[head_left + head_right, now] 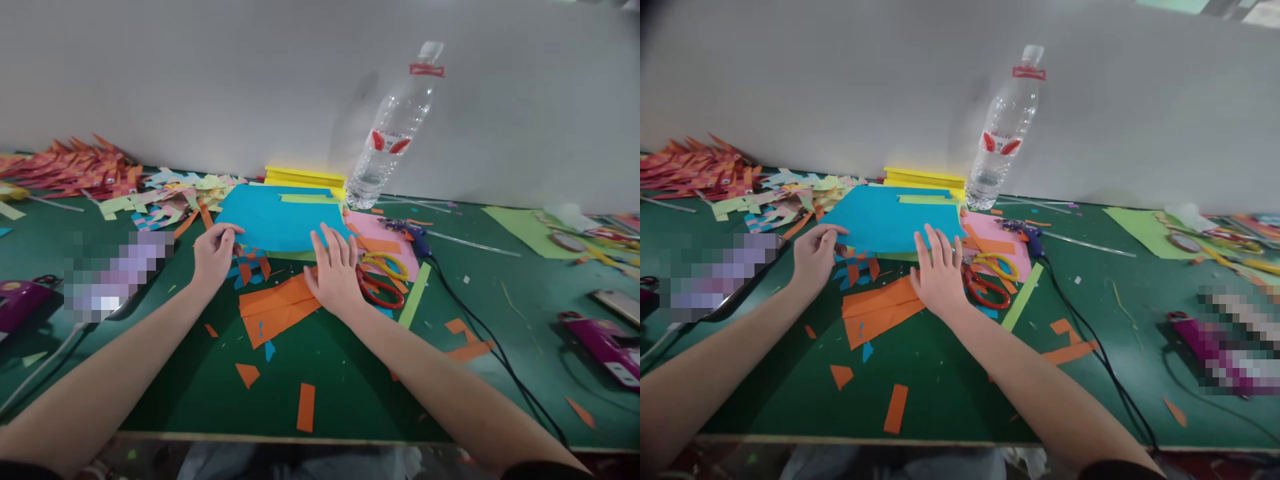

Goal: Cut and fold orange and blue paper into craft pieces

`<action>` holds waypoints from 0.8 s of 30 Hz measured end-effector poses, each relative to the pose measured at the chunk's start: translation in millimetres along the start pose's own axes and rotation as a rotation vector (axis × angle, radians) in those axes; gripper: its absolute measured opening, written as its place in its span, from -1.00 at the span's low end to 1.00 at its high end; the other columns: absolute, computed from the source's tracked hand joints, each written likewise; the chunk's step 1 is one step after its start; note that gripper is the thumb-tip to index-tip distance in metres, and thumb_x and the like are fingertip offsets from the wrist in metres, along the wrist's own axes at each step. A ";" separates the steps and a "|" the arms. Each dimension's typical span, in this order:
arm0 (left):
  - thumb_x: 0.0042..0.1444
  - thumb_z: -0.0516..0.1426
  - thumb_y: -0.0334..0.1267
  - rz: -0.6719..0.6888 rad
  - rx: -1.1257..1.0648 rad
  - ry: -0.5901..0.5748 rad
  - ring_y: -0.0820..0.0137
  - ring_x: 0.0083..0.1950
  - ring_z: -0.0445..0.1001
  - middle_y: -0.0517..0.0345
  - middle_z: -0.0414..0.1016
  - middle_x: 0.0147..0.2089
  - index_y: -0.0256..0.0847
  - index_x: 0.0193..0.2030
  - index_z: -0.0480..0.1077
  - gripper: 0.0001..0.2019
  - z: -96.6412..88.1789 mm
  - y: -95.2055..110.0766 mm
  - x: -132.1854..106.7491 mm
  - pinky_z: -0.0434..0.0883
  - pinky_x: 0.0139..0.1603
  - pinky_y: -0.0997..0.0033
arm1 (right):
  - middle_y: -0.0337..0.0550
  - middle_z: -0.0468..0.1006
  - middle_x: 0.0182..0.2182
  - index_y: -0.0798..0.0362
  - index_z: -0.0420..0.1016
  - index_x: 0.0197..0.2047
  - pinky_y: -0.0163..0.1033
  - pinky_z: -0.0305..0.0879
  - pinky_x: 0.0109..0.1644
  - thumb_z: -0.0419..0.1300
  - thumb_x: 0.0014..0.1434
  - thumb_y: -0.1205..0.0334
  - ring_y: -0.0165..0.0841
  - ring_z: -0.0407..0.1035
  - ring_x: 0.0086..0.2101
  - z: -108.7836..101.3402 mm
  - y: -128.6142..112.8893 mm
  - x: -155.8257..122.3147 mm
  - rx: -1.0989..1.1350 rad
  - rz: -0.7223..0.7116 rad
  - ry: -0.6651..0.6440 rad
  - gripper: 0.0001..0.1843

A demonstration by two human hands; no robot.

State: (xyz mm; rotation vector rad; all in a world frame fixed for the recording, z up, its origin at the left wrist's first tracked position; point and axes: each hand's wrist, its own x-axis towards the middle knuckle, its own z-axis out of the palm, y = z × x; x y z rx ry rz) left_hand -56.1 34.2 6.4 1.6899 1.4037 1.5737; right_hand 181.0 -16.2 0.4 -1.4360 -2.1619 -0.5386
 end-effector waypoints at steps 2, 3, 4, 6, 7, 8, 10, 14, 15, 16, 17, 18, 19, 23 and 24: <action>0.16 -0.01 -0.26 -0.004 -0.005 -0.011 0.51 -0.62 0.41 0.26 0.38 -0.55 -0.21 -0.39 0.43 -0.77 0.7 0.2 -0.6 0.33 -0.58 0.55 | 0.12 0.02 0.35 0.18 0.02 0.35 0.26 -0.24 0.34 0.01 0.25 0.16 0.01 -0.14 0.32 2.7 -1.8 2.5 0.004 0.041 -0.003 -0.36; 0.15 0.00 -0.25 -0.003 -0.005 -0.021 0.51 -0.63 0.41 0.26 0.39 -0.54 -0.20 -0.41 0.42 -0.78 1.0 0.3 -1.0 0.33 -0.58 0.54 | 0.13 0.01 0.36 0.20 0.01 0.35 0.25 -0.24 0.35 0.00 0.25 0.18 0.00 -0.16 0.33 4.3 -2.5 3.3 0.010 0.064 -0.016 -0.36; 0.15 0.01 -0.25 -0.001 -0.004 -0.034 0.51 -0.63 0.41 0.26 0.40 -0.53 -0.20 -0.42 0.42 -0.79 1.3 0.5 -1.6 0.33 -0.57 0.54 | 0.12 0.01 0.36 0.21 0.01 0.34 0.25 -0.26 0.35 0.00 0.24 0.20 -0.01 -0.17 0.33 5.8 -2.9 3.9 0.018 0.081 -0.028 -0.36; 0.13 0.03 -0.25 0.003 0.000 -0.053 0.51 -0.63 0.40 0.26 0.40 -0.54 -0.19 -0.43 0.42 -0.80 1.4 1.3 -2.6 0.34 -0.56 0.54 | 0.09 0.02 0.36 0.21 0.04 0.33 0.24 -0.29 0.36 0.00 0.21 0.27 -0.04 -0.17 0.33 8.7 -2.9 4.0 0.040 0.090 -0.053 -0.37; 0.12 0.03 -0.25 0.003 0.001 -0.058 0.51 -0.63 0.40 0.27 0.38 -0.56 -0.19 -0.43 0.42 -0.81 1.2 1.8 -2.9 0.35 -0.56 0.54 | 0.07 0.04 0.35 0.20 0.06 0.32 0.24 -0.31 0.36 0.00 0.19 0.30 -0.06 -0.17 0.33 9.8 -2.4 3.7 0.052 0.088 -0.061 -0.37; 0.12 0.03 -0.24 0.000 0.000 -0.058 0.50 -0.63 0.40 0.28 0.37 -0.58 -0.19 -0.43 0.42 -0.80 0.9 2.5 -3.2 0.35 -0.56 0.54 | 0.05 0.05 0.35 0.19 0.08 0.31 0.23 -0.32 0.37 0.01 0.17 0.33 -0.07 -0.17 0.33 10.7 -1.7 3.3 0.064 0.085 -0.066 -0.37; 0.12 0.02 -0.23 -0.011 -0.009 -0.050 0.50 -0.63 0.40 0.29 0.34 -0.60 -0.19 -0.44 0.41 -0.80 0.3 4.2 -3.3 0.34 -0.57 0.55 | 0.03 0.08 0.34 0.17 0.12 0.28 0.24 -0.34 0.37 0.02 0.13 0.37 -0.09 -0.15 0.32 11.7 0.5 2.6 0.088 0.092 -0.066 -0.38; 0.11 0.01 -0.23 -0.032 -0.032 -0.039 0.53 -0.66 0.37 0.27 0.35 -0.55 -0.20 -0.47 0.37 -0.79 -0.4 7.3 -3.0 0.34 -0.60 0.55 | 0.02 0.17 0.29 0.14 0.19 0.23 0.27 -0.29 0.35 -0.01 0.08 0.47 -0.09 -0.07 0.29 12.7 8.7 3.0 0.132 0.148 -0.041 -0.39; 0.10 0.01 -0.23 -0.032 -0.036 -0.043 0.53 -0.65 0.37 0.26 0.37 -0.53 -0.20 -0.48 0.37 -0.79 -0.5 7.9 -3.2 0.34 -0.59 0.55 | 0.01 0.20 0.27 0.12 0.22 0.21 0.28 -0.27 0.35 -0.02 0.07 0.50 -0.09 -0.04 0.28 13.0 11.2 3.5 0.143 0.157 -0.028 -0.40; 0.10 0.01 -0.24 -0.030 -0.037 -0.047 0.54 -0.65 0.37 0.24 0.38 -0.51 -0.20 -0.48 0.37 -0.79 -0.5 8.3 -3.5 0.35 -0.59 0.55 | 0.00 0.24 0.25 0.10 0.25 0.19 0.28 -0.27 0.35 -0.03 0.06 0.52 -0.10 0.00 0.26 13.4 13.5 4.0 0.156 0.163 -0.011 -0.41; 0.10 0.01 -0.24 -0.027 -0.037 -0.054 0.54 -0.64 0.37 0.23 0.40 -0.49 -0.21 -0.48 0.37 -0.79 -0.5 8.6 -4.0 0.35 -0.59 0.55 | -0.02 0.28 0.22 0.07 0.30 0.15 0.28 -0.26 0.34 -0.04 0.05 0.53 -0.10 0.04 0.24 13.8 15.7 4.4 0.170 0.164 0.008 -0.42; 0.10 0.01 -0.24 -0.022 -0.036 -0.060 0.54 -0.63 0.37 0.22 0.41 -0.48 -0.21 -0.48 0.38 -0.79 -0.4 8.7 -4.6 0.35 -0.59 0.55 | -0.03 0.31 0.20 0.05 0.34 0.11 0.29 -0.25 0.34 -0.03 0.04 0.54 -0.10 0.06 0.22 14.3 17.5 4.6 0.184 0.164 0.023 -0.44; 0.10 0.00 -0.25 -0.016 -0.032 -0.065 0.54 -0.63 0.37 0.21 0.42 -0.47 -0.21 -0.47 0.38 -0.79 -0.3 8.6 -5.3 0.34 -0.59 0.56 | -0.04 0.34 0.17 0.03 0.38 0.06 0.31 -0.24 0.33 -0.03 0.03 0.55 -0.10 0.09 0.21 14.7 18.9 4.7 0.200 0.163 0.036 -0.47; 0.10 0.01 -0.26 0.008 -0.014 -0.069 0.55 -0.63 0.35 0.21 0.41 -0.50 -0.22 -0.47 0.38 -0.79 -0.4 8.9 -7.3 0.34 -0.57 0.56 | -0.15 0.46 0.06 -0.05 0.49 -0.18 0.33 -0.23 0.31 0.00 -0.02 0.56 -0.11 0.15 0.16 13.9 21.7 1.5 0.261 0.146 0.041 -0.56; 0.10 0.01 -0.27 0.011 -0.013 -0.067 0.55 -0.63 0.36 0.22 0.41 -0.51 -0.22 -0.48 0.38 -0.80 -0.6 9.4 -7.7 0.34 -0.57 0.57 | -0.19 0.50 0.00 -0.06 0.49 -0.22 0.32 -0.22 0.30 0.00 -0.04 0.57 -0.12 0.17 0.15 12.6 22.6 0.1 0.266 0.142 0.034 -0.57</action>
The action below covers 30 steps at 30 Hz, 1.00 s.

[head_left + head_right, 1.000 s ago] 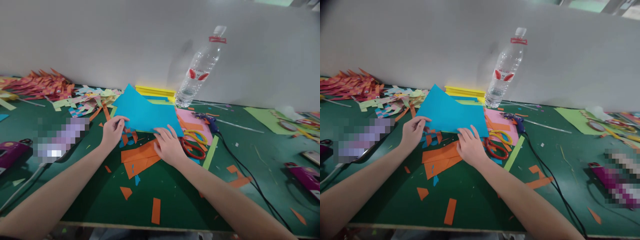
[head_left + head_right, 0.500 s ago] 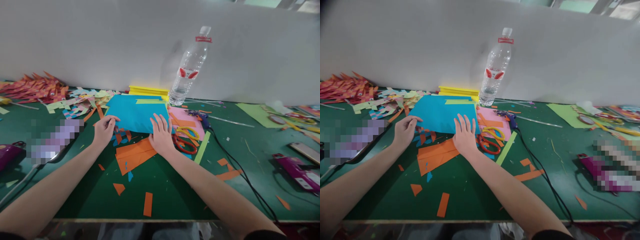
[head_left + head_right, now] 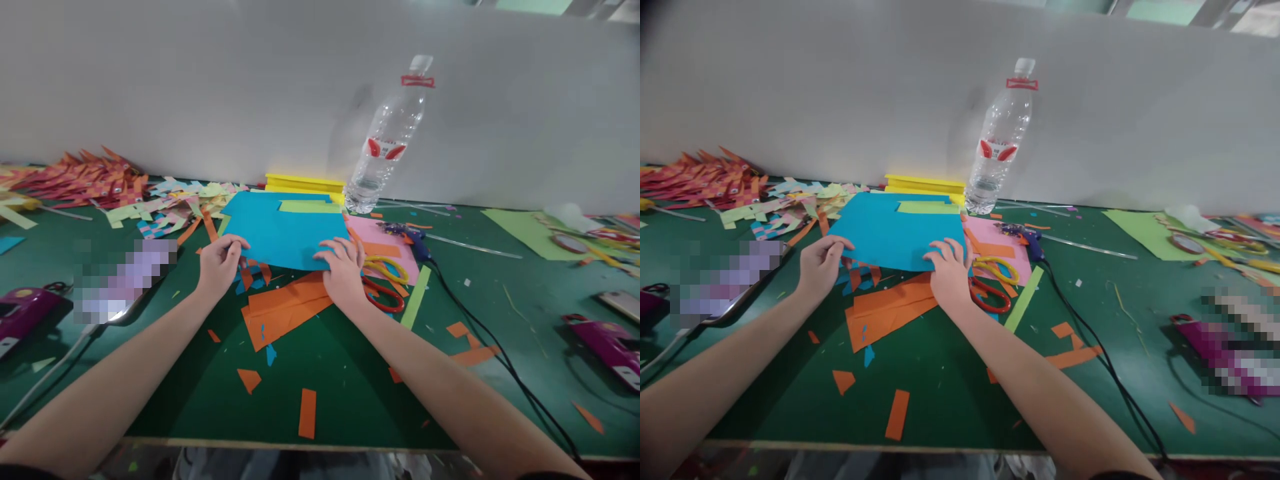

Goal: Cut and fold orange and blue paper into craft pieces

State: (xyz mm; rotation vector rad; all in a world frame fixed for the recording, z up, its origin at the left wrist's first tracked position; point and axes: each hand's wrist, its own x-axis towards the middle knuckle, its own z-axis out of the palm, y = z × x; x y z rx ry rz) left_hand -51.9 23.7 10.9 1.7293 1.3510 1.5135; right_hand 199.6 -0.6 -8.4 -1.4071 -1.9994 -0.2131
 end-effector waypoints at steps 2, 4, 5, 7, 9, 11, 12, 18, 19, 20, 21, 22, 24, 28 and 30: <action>0.11 0.01 -0.26 -0.001 -0.002 -0.002 0.54 -0.63 0.36 0.21 0.41 -0.51 -0.23 -0.48 0.38 -0.79 -0.7 1.5 -0.8 0.34 -0.57 0.57 | -0.23 0.53 -0.04 -0.06 0.49 -0.25 0.31 -0.21 0.30 0.01 -0.03 0.57 -0.12 0.20 0.13 -5.0 2.5 -2.0 -0.022 -0.009 -0.017 -0.59; 0.11 0.00 -0.26 -0.006 -0.009 -0.009 0.54 -0.62 0.37 0.20 0.42 -0.49 -0.22 -0.48 0.38 -0.78 -1.4 3.0 -1.8 0.34 -0.58 0.57 | -0.24 0.52 -0.03 -0.06 0.48 -0.26 0.34 -0.25 0.29 0.01 -0.01 0.57 -0.10 0.20 0.14 -12.3 7.9 -2.3 -0.074 -0.018 -0.011 -0.61; 0.12 0.00 -0.26 -0.009 -0.013 -0.013 0.53 -0.62 0.38 0.19 0.43 -0.48 -0.22 -0.48 0.38 -0.77 -1.5 3.5 -2.4 0.35 -0.58 0.56 | -0.22 0.52 -0.03 -0.06 0.47 -0.24 0.35 -0.26 0.29 0.04 0.01 0.54 -0.08 0.19 0.14 -16.6 11.8 -1.5 -0.105 -0.016 0.000 -0.64; 0.12 0.00 -0.25 -0.012 -0.024 -0.022 0.52 -0.60 0.39 0.17 0.46 -0.45 -0.22 -0.49 0.39 -0.76 -1.3 4.0 -3.6 0.37 -0.57 0.56 | -0.16 0.50 0.00 -0.04 0.44 -0.16 0.39 -0.28 0.28 0.08 0.02 0.49 -0.03 0.18 0.14 -25.1 21.4 2.0 -0.153 0.014 0.045 -0.65; 0.13 0.00 -0.25 -0.015 -0.036 -0.041 0.52 -0.59 0.40 0.15 0.48 -0.41 -0.22 -0.49 0.40 -0.75 -0.6 4.8 -4.7 0.39 -0.56 0.54 | -0.06 0.46 0.03 -0.02 0.38 -0.02 0.39 -0.24 0.27 0.13 0.00 0.45 0.00 0.20 0.12 -31.7 31.8 7.0 -0.152 0.041 0.119 -0.56; 0.14 -0.01 -0.24 -0.016 -0.046 -0.069 0.51 -0.59 0.41 0.14 0.48 -0.40 -0.22 -0.49 0.40 -0.74 0.2 6.7 -5.9 0.40 -0.56 0.52 | 0.08 0.38 0.08 0.05 0.26 0.14 0.41 -0.14 0.24 0.17 0.00 0.40 0.07 0.19 0.13 -34.1 40.3 11.5 -0.115 0.129 0.231 -0.41; 0.14 -0.01 -0.24 -0.017 -0.047 -0.086 0.50 -0.59 0.41 0.14 0.49 -0.40 -0.21 -0.49 0.40 -0.74 0.6 8.1 -6.5 0.41 -0.56 0.51 | 0.16 0.33 0.11 0.08 0.18 0.20 0.41 -0.05 0.21 0.18 0.01 0.37 0.09 0.18 0.14 -33.3 43.2 13.1 -0.064 0.175 0.268 -0.35; 0.18 0.00 -0.24 -0.007 -0.024 -0.238 0.47 -0.58 0.43 0.19 0.46 -0.54 -0.21 -0.39 0.46 -0.76 4.1 14.9 -11.0 0.38 -0.56 0.52 | 0.33 0.20 0.22 0.08 -0.31 0.37 0.07 0.42 0.00 0.17 0.15 0.08 -0.04 0.31 0.12 -12.4 34.5 10.1 0.471 0.336 0.143 -0.09; 0.19 0.00 -0.23 -0.008 -0.015 -0.273 0.46 -0.58 0.44 0.21 0.44 -0.57 -0.21 -0.34 0.48 -0.75 5.3 15.4 -11.9 0.36 -0.57 0.52 | 0.32 0.23 0.21 0.08 -0.31 0.37 0.04 0.44 -0.01 0.15 0.18 0.06 -0.05 0.29 0.15 -10.3 28.9 7.9 0.525 0.343 0.104 -0.12; 0.20 0.00 -0.23 -0.016 -0.005 -0.306 0.46 -0.58 0.44 0.22 0.43 -0.59 -0.21 -0.29 0.48 -0.75 6.7 16.1 -12.7 0.35 -0.57 0.53 | 0.29 0.25 0.21 0.06 -0.27 0.38 0.02 0.45 -0.03 0.12 0.20 0.05 -0.07 0.31 0.13 -9.6 22.8 5.6 0.549 0.333 0.068 -0.16; 0.21 -0.01 -0.22 -0.030 -0.004 -0.335 0.45 -0.57 0.45 0.22 0.44 -0.60 -0.21 -0.23 0.49 -0.75 8.3 16.9 -13.6 0.35 -0.57 0.53 | 0.27 0.29 0.19 0.06 -0.24 0.38 0.01 0.46 -0.02 0.10 0.22 0.04 -0.09 0.35 0.10 -10.2 16.5 3.2 0.546 0.306 0.020 -0.19; 0.22 -0.01 -0.22 -0.052 -0.017 -0.357 0.45 -0.55 0.46 0.22 0.44 -0.59 -0.21 -0.16 0.48 -0.74 10.0 17.9 -14.4 0.36 -0.55 0.52 | 0.26 0.31 0.18 0.08 -0.20 0.37 0.02 0.44 0.00 0.09 0.23 0.03 -0.08 0.37 0.09 -11.6 10.3 0.9 0.517 0.276 -0.018 -0.22; 0.24 -0.02 -0.22 -0.116 -0.083 -0.382 0.43 -0.52 0.49 0.22 0.47 -0.56 -0.22 -0.02 0.43 -0.71 13.6 19.6 -15.9 0.42 -0.48 0.49 | 0.25 0.40 0.11 0.13 -0.10 0.35 0.03 0.42 0.02 0.05 0.26 0.02 -0.07 0.39 0.06 -15.4 -0.3 -3.2 0.476 0.221 -0.100 -0.29; 0.25 -0.01 -0.19 -0.203 -0.137 -0.444 0.41 -0.49 0.51 0.21 0.49 -0.53 -0.23 0.08 0.38 -0.67 17.6 19.6 -17.9 0.52 -0.29 0.39 | 0.30 0.29 0.19 0.16 -0.13 0.35 0.12 0.32 0.13 0.11 0.21 0.03 -0.01 0.25 0.18 -17.7 -10.2 -7.3 0.426 0.128 -0.180 -0.22; 0.26 -0.01 -0.18 -0.210 -0.137 -0.482 0.41 -0.47 0.52 0.22 0.48 -0.55 -0.22 0.07 0.39 -0.67 17.3 18.5 -18.6 0.53 -0.21 0.35 | 0.31 0.25 0.22 0.15 -0.16 0.36 0.12 0.32 0.14 0.14 0.19 0.05 -0.01 0.24 0.19 -15.2 -9.9 -7.3 0.434 0.150 -0.178 -0.18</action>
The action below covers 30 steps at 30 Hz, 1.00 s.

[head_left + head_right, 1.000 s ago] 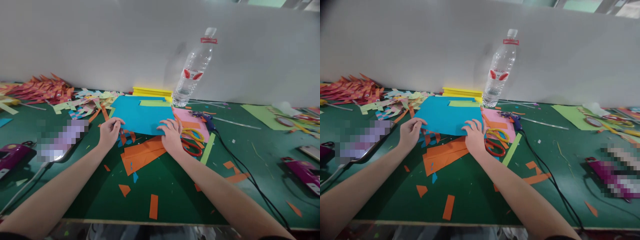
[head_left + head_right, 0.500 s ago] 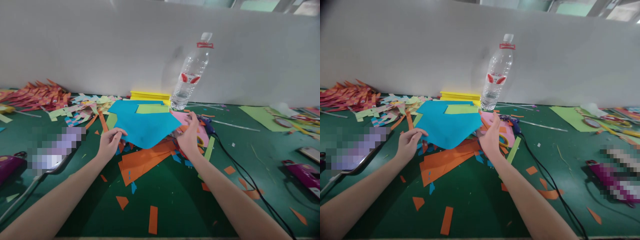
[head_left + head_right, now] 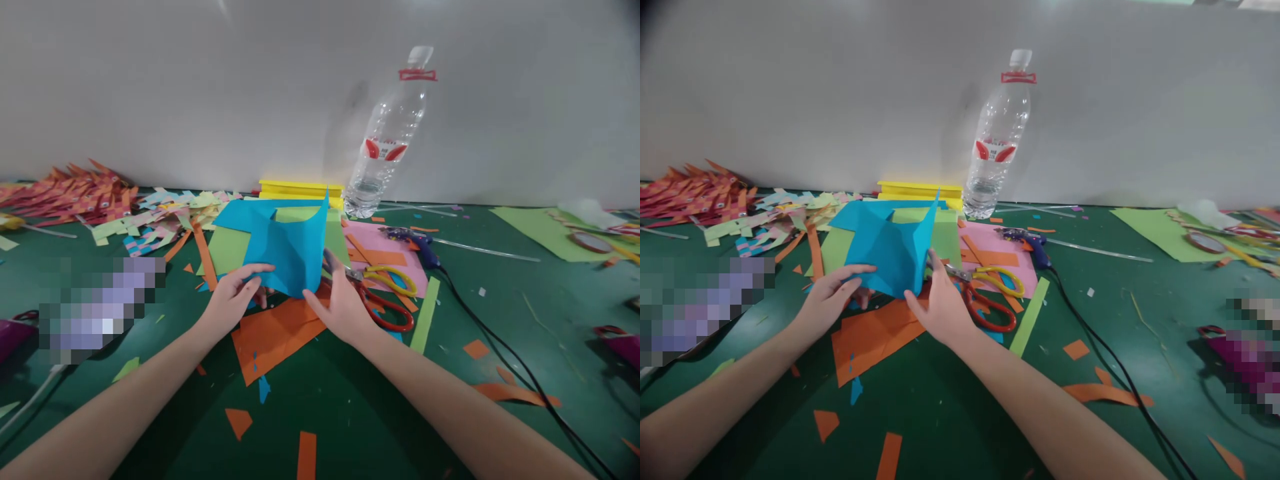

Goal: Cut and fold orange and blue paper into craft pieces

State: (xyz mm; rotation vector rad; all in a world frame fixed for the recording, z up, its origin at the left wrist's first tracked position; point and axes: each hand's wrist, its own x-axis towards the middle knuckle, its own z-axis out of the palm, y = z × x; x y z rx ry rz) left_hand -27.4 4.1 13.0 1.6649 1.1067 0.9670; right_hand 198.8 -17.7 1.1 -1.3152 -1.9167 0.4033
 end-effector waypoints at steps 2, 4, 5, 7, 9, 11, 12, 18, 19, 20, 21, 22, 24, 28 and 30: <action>0.26 0.00 -0.18 0.001 -0.015 -0.027 0.40 -0.44 0.53 0.22 0.48 -0.55 -0.21 0.06 0.40 -0.69 -0.6 -0.7 -1.2 0.53 -0.14 0.32 | 0.30 0.30 0.19 0.14 -0.16 0.35 0.09 0.38 0.08 0.15 0.18 0.06 -0.03 0.30 0.14 1.8 3.3 1.8 0.029 0.026 0.034 -0.18; 0.26 0.01 -0.17 0.013 -0.025 -0.041 0.39 -0.42 0.54 0.22 0.49 -0.56 -0.20 0.04 0.42 -0.70 -1.1 -0.8 -2.5 0.54 -0.13 0.31 | 0.27 0.38 0.11 0.12 -0.14 0.33 0.04 0.45 -0.04 0.15 0.18 0.09 -0.05 0.40 0.05 3.2 7.0 4.0 0.037 0.037 0.085 -0.22; 0.26 0.01 -0.17 0.019 -0.021 -0.048 0.39 -0.42 0.55 0.21 0.50 -0.55 -0.20 0.03 0.42 -0.70 -1.3 -0.8 -3.0 0.54 -0.15 0.32 | 0.25 0.43 0.07 0.13 -0.13 0.32 0.01 0.47 -0.10 0.14 0.18 0.13 -0.06 0.45 -0.02 3.9 8.7 5.0 0.026 0.041 0.106 -0.24; 0.26 0.01 -0.16 0.031 0.001 -0.061 0.38 -0.40 0.56 0.19 0.52 -0.52 -0.18 0.01 0.44 -0.71 -2.1 -1.2 -3.3 0.54 -0.20 0.35 | 0.20 0.51 -0.04 0.15 -0.13 0.32 -0.04 0.49 -0.21 0.09 0.18 0.22 -0.09 0.51 -0.14 5.3 11.5 6.2 -0.009 0.052 0.116 -0.28; 0.26 0.01 -0.15 0.041 0.029 -0.067 0.37 -0.40 0.56 0.17 0.53 -0.50 -0.17 -0.01 0.44 -0.71 -3.5 -2.5 -2.5 0.54 -0.25 0.36 | 0.18 0.55 -0.12 0.18 -0.14 0.33 -0.05 0.48 -0.27 0.04 0.19 0.27 -0.09 0.53 -0.22 7.1 14.0 6.3 -0.063 0.063 0.119 -0.30; 0.26 0.01 -0.14 0.036 0.046 -0.064 0.36 -0.40 0.57 0.15 0.54 -0.48 -0.16 0.00 0.44 -0.71 -5.6 -4.4 -0.9 0.53 -0.29 0.37 | 0.19 0.56 -0.14 0.20 -0.12 0.33 -0.03 0.48 -0.30 -0.01 0.21 0.28 -0.07 0.53 -0.27 8.8 16.5 5.5 -0.119 0.069 0.126 -0.34; 0.26 0.01 -0.13 0.027 0.050 -0.060 0.36 -0.40 0.57 0.14 0.55 -0.45 -0.16 0.01 0.43 -0.70 -6.8 -5.4 0.0 0.53 -0.30 0.37 | 0.20 0.56 -0.14 0.21 -0.12 0.34 -0.02 0.48 -0.32 -0.05 0.23 0.28 -0.07 0.53 -0.31 9.4 17.7 4.9 -0.133 0.070 0.124 -0.36; 0.23 0.05 -0.08 -0.040 0.002 0.032 0.28 -0.30 0.61 0.08 0.60 -0.36 -0.15 0.15 0.33 -0.60 -10.5 -9.7 4.6 0.56 -0.22 0.31 | 0.15 0.52 -0.01 0.12 -0.14 0.36 -0.02 0.49 -0.24 -0.12 0.24 0.35 -0.12 0.53 -0.26 5.9 18.1 4.4 -0.072 0.018 0.139 -0.37; 0.22 0.06 -0.09 -0.045 -0.020 0.058 0.27 -0.28 0.61 0.08 0.60 -0.35 -0.15 0.21 0.27 -0.56 -10.3 -10.4 5.0 0.57 -0.20 0.29 | 0.16 0.48 0.05 0.10 -0.13 0.36 -0.01 0.49 -0.18 -0.12 0.25 0.34 -0.12 0.51 -0.16 4.7 17.7 5.1 -0.052 0.007 0.143 -0.38; 0.22 0.07 -0.09 -0.047 -0.043 0.083 0.27 -0.27 0.61 0.07 0.61 -0.33 -0.14 0.26 0.21 -0.51 -9.9 -11.2 5.5 0.57 -0.19 0.27 | 0.16 0.43 0.10 0.09 -0.13 0.36 0.00 0.48 -0.11 -0.13 0.26 0.33 -0.11 0.48 -0.07 3.6 17.4 5.9 -0.030 -0.004 0.143 -0.39; 0.21 0.07 -0.11 -0.042 -0.067 0.109 0.27 -0.27 0.62 0.06 0.61 -0.29 -0.13 0.31 0.13 -0.46 -9.4 -12.1 5.9 0.57 -0.19 0.26 | 0.16 0.40 0.14 0.08 -0.14 0.36 0.01 0.46 -0.05 -0.13 0.28 0.32 -0.12 0.43 0.01 2.7 17.4 6.7 -0.009 -0.014 0.144 -0.40; 0.21 0.07 -0.13 -0.036 -0.091 0.130 0.28 -0.27 0.62 0.05 0.60 -0.24 -0.12 0.36 0.04 -0.41 -8.9 -13.2 6.2 0.58 -0.20 0.27 | 0.14 0.37 0.16 0.06 -0.14 0.36 0.02 0.43 0.01 -0.14 0.29 0.30 -0.13 0.39 0.06 1.8 17.7 7.5 0.007 -0.021 0.144 -0.41; 0.21 0.06 -0.16 -0.028 -0.140 0.180 0.29 -0.27 0.62 0.01 0.57 -0.13 -0.11 0.41 -0.11 -0.33 -8.1 -15.4 6.8 0.58 -0.26 0.30 | 0.09 0.34 0.19 0.01 -0.13 0.36 0.04 0.36 0.11 -0.15 0.31 0.28 -0.16 0.31 0.14 0.3 18.5 8.6 0.022 -0.035 0.144 -0.43; 0.21 0.07 -0.19 -0.136 -0.220 0.230 0.32 -0.25 0.61 -0.03 0.51 0.01 -0.06 0.42 -0.14 -0.31 -7.0 -15.9 7.3 0.59 -0.23 0.31 | 0.08 0.30 0.22 0.01 -0.10 0.36 0.03 0.37 0.10 -0.10 0.30 0.28 -0.14 0.28 0.16 -2.3 17.7 7.7 0.020 -0.023 0.129 -0.42; 0.18 0.10 -0.19 -0.217 -0.273 0.224 0.30 -0.18 0.60 -0.06 0.48 0.09 -0.09 0.41 -0.06 -0.32 -6.3 -12.4 7.1 0.59 -0.18 0.29 | 0.11 0.36 0.17 0.03 -0.11 0.37 0.03 0.45 -0.02 -0.08 0.28 0.30 -0.10 0.36 0.08 -3.0 15.9 6.0 0.012 0.005 0.099 -0.39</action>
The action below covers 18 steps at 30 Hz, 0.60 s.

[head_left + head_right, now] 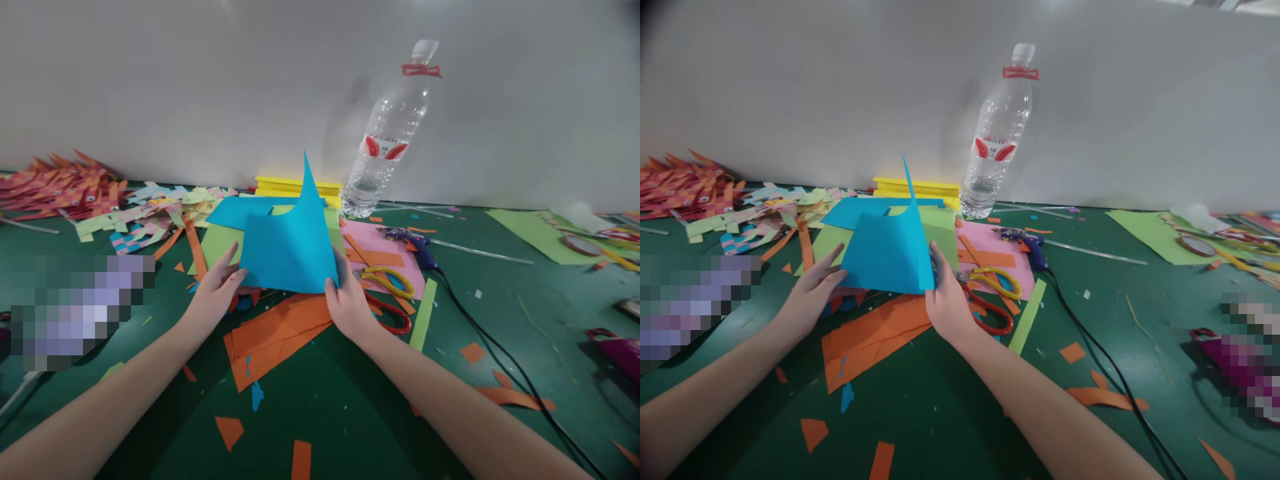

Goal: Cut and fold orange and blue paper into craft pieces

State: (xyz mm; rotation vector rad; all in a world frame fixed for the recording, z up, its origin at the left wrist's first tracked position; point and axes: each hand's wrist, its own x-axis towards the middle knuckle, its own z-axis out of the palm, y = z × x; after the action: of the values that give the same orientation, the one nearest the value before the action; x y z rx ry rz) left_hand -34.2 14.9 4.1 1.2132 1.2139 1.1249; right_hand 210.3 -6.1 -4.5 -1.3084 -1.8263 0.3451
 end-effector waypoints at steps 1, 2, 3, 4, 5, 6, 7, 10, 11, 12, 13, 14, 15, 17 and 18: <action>0.17 0.10 -0.19 -0.035 -0.025 -0.003 0.28 -0.14 0.59 -0.07 0.47 0.11 -0.12 0.40 -0.02 -0.33 1.0 2.0 -0.8 0.59 -0.17 0.28 | 0.12 0.40 0.14 0.04 -0.11 0.38 0.04 0.47 -0.07 -0.08 0.27 0.30 -0.09 0.40 0.03 -0.1 -0.9 -0.9 -0.007 0.012 -0.020 -0.38; 0.17 0.10 -0.17 -0.067 -0.047 -0.023 0.26 -0.09 0.57 -0.07 0.46 0.13 -0.15 0.39 0.01 -0.35 2.0 3.9 -1.7 0.59 -0.14 0.27 | 0.12 0.42 0.11 0.04 -0.12 0.38 0.06 0.48 -0.10 -0.08 0.28 0.30 -0.08 0.42 0.00 0.0 -1.8 -1.8 -0.013 0.015 -0.039 -0.37; 0.17 0.11 -0.16 -0.096 -0.061 -0.033 0.25 -0.04 0.55 -0.06 0.45 0.14 -0.17 0.38 0.04 -0.35 2.9 5.6 -2.4 0.58 -0.11 0.25 | 0.11 0.43 0.10 0.03 -0.11 0.39 0.08 0.47 -0.09 -0.08 0.28 0.29 -0.08 0.43 -0.02 0.1 -2.5 -2.6 -0.016 0.010 -0.056 -0.38; 0.16 0.11 -0.15 -0.107 -0.064 -0.030 0.24 -0.02 0.54 -0.04 0.46 0.14 -0.18 0.36 0.07 -0.37 3.5 6.7 -2.9 0.56 -0.07 0.25 | 0.10 0.43 0.10 0.02 -0.11 0.39 0.09 0.46 -0.06 -0.09 0.28 0.29 -0.08 0.42 0.00 0.4 -3.1 -3.3 -0.015 0.001 -0.072 -0.38; 0.15 0.12 -0.14 -0.113 -0.054 -0.015 0.24 -0.01 0.54 -0.03 0.47 0.12 -0.20 0.34 0.12 -0.38 4.0 7.1 -3.1 0.54 -0.02 0.25 | 0.07 0.41 0.12 0.00 -0.11 0.39 0.09 0.43 -0.01 -0.08 0.28 0.30 -0.09 0.40 0.03 0.5 -3.6 -3.9 -0.010 -0.014 -0.082 -0.37; 0.13 0.13 -0.13 -0.116 -0.036 0.001 0.24 0.00 0.54 -0.03 0.49 0.10 -0.22 0.31 0.17 -0.39 4.2 7.0 -2.9 0.52 0.01 0.25 | 0.04 0.37 0.16 -0.02 -0.11 0.39 0.09 0.40 0.05 -0.07 0.27 0.32 -0.11 0.36 0.07 0.5 -4.1 -4.3 -0.005 -0.034 -0.091 -0.36; 0.11 0.14 -0.11 -0.113 -0.014 0.014 0.23 0.00 0.54 -0.02 0.51 0.08 -0.24 0.28 0.22 -0.40 4.2 6.5 -2.5 0.51 0.03 0.25 | 0.00 0.33 0.20 -0.04 -0.11 0.39 0.09 0.36 0.11 -0.06 0.25 0.35 -0.12 0.31 0.12 0.3 -4.6 -4.6 0.000 -0.053 -0.104 -0.34; 0.06 0.16 -0.04 -0.117 0.041 -0.004 0.17 -0.02 0.54 -0.02 0.56 0.01 -0.26 0.19 0.33 -0.43 3.9 5.3 -0.8 0.51 -0.02 0.25 | -0.07 0.19 0.30 -0.07 -0.15 0.39 0.09 0.25 0.23 -0.03 0.19 0.42 -0.17 0.17 0.23 -1.6 -6.8 -4.6 0.012 -0.110 -0.168 -0.26; 0.05 0.16 -0.02 -0.116 0.059 -0.017 0.17 -0.03 0.55 -0.02 0.57 0.00 -0.25 0.16 0.36 -0.44 4.0 5.8 -0.5 0.52 -0.05 0.27 | -0.08 0.16 0.32 -0.06 -0.16 0.39 0.08 0.22 0.25 -0.02 0.18 0.43 -0.18 0.14 0.25 -2.4 -7.7 -4.3 0.017 -0.129 -0.192 -0.25; 0.05 0.15 -0.01 -0.112 0.080 -0.027 0.16 -0.03 0.55 -0.02 0.57 -0.01 -0.24 0.14 0.39 -0.46 4.1 6.9 -0.6 0.52 -0.06 0.29 | -0.08 0.14 0.33 -0.05 -0.16 0.39 0.09 0.20 0.27 -0.02 0.17 0.45 -0.19 0.11 0.26 -3.1 -8.6 -4.0 0.019 -0.151 -0.216 -0.24; 0.06 0.14 0.01 -0.104 0.104 -0.034 0.16 -0.03 0.54 -0.02 0.57 -0.02 -0.24 0.11 0.40 -0.47 4.3 8.3 -0.9 0.51 -0.08 0.31 | -0.07 0.12 0.33 -0.05 -0.16 0.39 0.09 0.17 0.29 -0.02 0.17 0.45 -0.20 0.09 0.28 -3.7 -9.4 -3.7 0.017 -0.174 -0.235 -0.24; 0.06 0.12 0.02 -0.097 0.128 -0.041 0.16 -0.02 0.54 -0.02 0.57 -0.01 -0.25 0.10 0.41 -0.47 4.6 10.0 -1.3 0.51 -0.09 0.33 | -0.07 0.11 0.34 -0.04 -0.16 0.39 0.09 0.14 0.30 -0.02 0.17 0.46 -0.21 0.06 0.29 -4.0 -10.1 -3.4 0.012 -0.197 -0.251 -0.24; 0.07 0.10 0.04 -0.092 0.147 -0.048 0.16 -0.03 0.54 -0.03 0.56 -0.01 -0.26 0.11 0.40 -0.47 4.9 11.5 -1.9 0.51 -0.11 0.34 | -0.07 0.10 0.35 -0.04 -0.15 0.39 0.10 0.12 0.32 -0.03 0.17 0.46 -0.21 0.04 0.30 -4.2 -10.7 -3.3 0.005 -0.215 -0.270 -0.24; 0.10 0.05 0.07 -0.090 0.157 -0.073 0.17 -0.07 0.55 -0.04 0.56 -0.02 -0.28 0.13 0.38 -0.44 5.1 13.3 -2.8 0.51 -0.18 0.34 | -0.07 0.09 0.35 -0.02 -0.15 0.39 0.09 0.07 0.35 -0.04 0.15 0.49 -0.23 -0.01 0.31 -3.9 -11.6 -3.1 -0.015 -0.237 -0.305 -0.23; 0.11 0.02 0.08 -0.092 0.151 -0.084 0.18 -0.11 0.56 -0.04 0.57 -0.03 -0.28 0.13 0.37 -0.43 4.8 13.0 -2.8 0.51 -0.22 0.33 | -0.07 0.09 0.35 0.00 -0.15 0.39 0.08 0.05 0.36 -0.04 0.13 0.51 -0.25 -0.02 0.32 -3.7 -12.0 -3.2 -0.026 -0.242 -0.320 -0.21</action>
State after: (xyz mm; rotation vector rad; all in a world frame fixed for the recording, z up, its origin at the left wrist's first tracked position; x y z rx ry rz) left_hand -29.2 12.5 17.2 1.2915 1.2948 0.9195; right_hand 205.7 -14.7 3.9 -1.0783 -2.2378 0.4179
